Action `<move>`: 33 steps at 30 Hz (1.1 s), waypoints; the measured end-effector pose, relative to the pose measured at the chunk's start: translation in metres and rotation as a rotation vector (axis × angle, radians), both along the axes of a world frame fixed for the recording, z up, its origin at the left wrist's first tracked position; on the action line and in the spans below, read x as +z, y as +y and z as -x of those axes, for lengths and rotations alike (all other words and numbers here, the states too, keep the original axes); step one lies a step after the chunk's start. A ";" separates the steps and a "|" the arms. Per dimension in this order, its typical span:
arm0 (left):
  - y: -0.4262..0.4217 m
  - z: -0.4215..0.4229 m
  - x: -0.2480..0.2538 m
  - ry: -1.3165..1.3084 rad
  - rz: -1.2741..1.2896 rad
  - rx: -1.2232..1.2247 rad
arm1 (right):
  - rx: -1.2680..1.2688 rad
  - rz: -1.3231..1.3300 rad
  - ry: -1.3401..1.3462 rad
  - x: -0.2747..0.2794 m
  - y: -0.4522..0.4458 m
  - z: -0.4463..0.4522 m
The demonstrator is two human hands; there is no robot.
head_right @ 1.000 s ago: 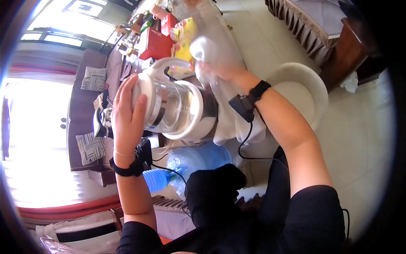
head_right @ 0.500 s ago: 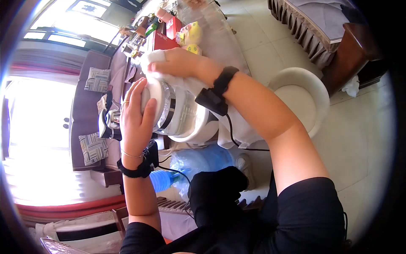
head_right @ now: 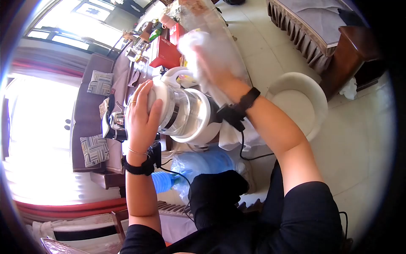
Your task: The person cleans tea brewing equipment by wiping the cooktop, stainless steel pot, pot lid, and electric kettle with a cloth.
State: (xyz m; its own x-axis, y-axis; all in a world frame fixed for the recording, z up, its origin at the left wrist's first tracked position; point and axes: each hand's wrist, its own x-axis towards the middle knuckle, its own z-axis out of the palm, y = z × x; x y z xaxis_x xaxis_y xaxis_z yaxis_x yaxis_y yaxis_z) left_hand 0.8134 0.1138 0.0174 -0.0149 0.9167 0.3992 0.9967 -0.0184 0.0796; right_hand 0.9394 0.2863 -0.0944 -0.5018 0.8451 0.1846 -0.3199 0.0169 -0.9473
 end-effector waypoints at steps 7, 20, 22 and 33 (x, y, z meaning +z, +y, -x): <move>0.000 -0.002 0.001 0.012 -0.010 0.007 | 0.099 -0.493 0.072 0.027 -0.007 0.063; -0.002 0.001 -0.004 0.034 -0.079 0.017 | -0.106 -0.174 -0.605 -0.088 -0.049 -0.035; -0.001 0.004 -0.008 0.028 -0.133 0.029 | -0.184 -0.638 -0.901 -0.091 -0.081 -0.056; -0.046 -0.003 -0.031 0.098 -0.811 -0.123 | -0.122 -0.819 -1.361 -0.080 -0.064 -0.036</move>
